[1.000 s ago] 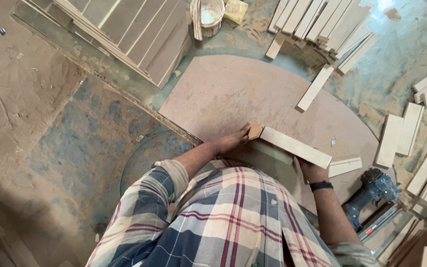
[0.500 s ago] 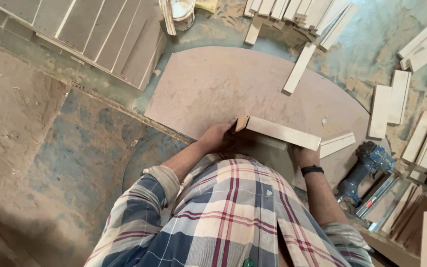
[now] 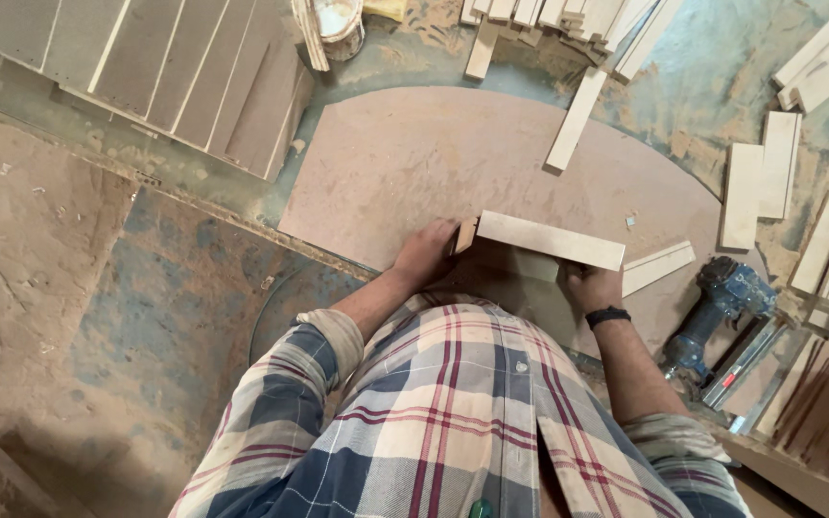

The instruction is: The person assembles small wooden boxes by fitting pre-cut wooden pieces together and securing them with a pneumatic nail gun. They repeatedly align and fasten the sides of each box on a workbench.

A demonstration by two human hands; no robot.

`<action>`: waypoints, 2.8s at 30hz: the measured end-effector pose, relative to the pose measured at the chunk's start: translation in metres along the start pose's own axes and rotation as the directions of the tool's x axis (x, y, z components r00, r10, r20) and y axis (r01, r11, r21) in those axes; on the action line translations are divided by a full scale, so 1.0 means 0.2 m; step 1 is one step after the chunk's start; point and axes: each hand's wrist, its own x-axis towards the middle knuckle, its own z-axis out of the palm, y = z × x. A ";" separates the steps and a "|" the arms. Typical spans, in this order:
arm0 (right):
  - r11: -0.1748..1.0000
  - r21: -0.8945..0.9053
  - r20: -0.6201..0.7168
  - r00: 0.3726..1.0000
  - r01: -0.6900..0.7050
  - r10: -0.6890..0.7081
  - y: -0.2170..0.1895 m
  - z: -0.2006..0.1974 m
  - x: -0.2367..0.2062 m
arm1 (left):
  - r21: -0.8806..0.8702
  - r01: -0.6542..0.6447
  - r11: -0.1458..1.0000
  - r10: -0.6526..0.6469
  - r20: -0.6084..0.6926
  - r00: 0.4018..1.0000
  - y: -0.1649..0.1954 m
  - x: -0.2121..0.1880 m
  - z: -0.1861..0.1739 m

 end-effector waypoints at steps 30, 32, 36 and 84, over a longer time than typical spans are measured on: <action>0.959 0.033 0.210 0.936 0.283 -0.283 -0.24 -0.65 -0.01 | -0.054 -0.093 0.994 0.091 -0.047 0.995 -0.02 0.01 -0.04; 0.886 -0.223 0.225 0.905 0.407 -0.360 -0.38 -0.63 -0.04 | -0.158 -0.134 0.978 0.114 -0.131 0.985 0.01 0.01 -0.05; 0.756 -0.360 0.265 0.837 0.547 -0.479 -0.55 -0.45 -0.02 | -0.322 -0.106 0.941 0.059 -0.152 0.987 0.06 0.04 -0.08; 0.348 0.829 0.193 0.809 -0.437 0.556 0.28 -0.03 -0.37 | -0.005 0.435 0.900 -0.431 -0.158 0.889 -0.06 -0.20 -0.19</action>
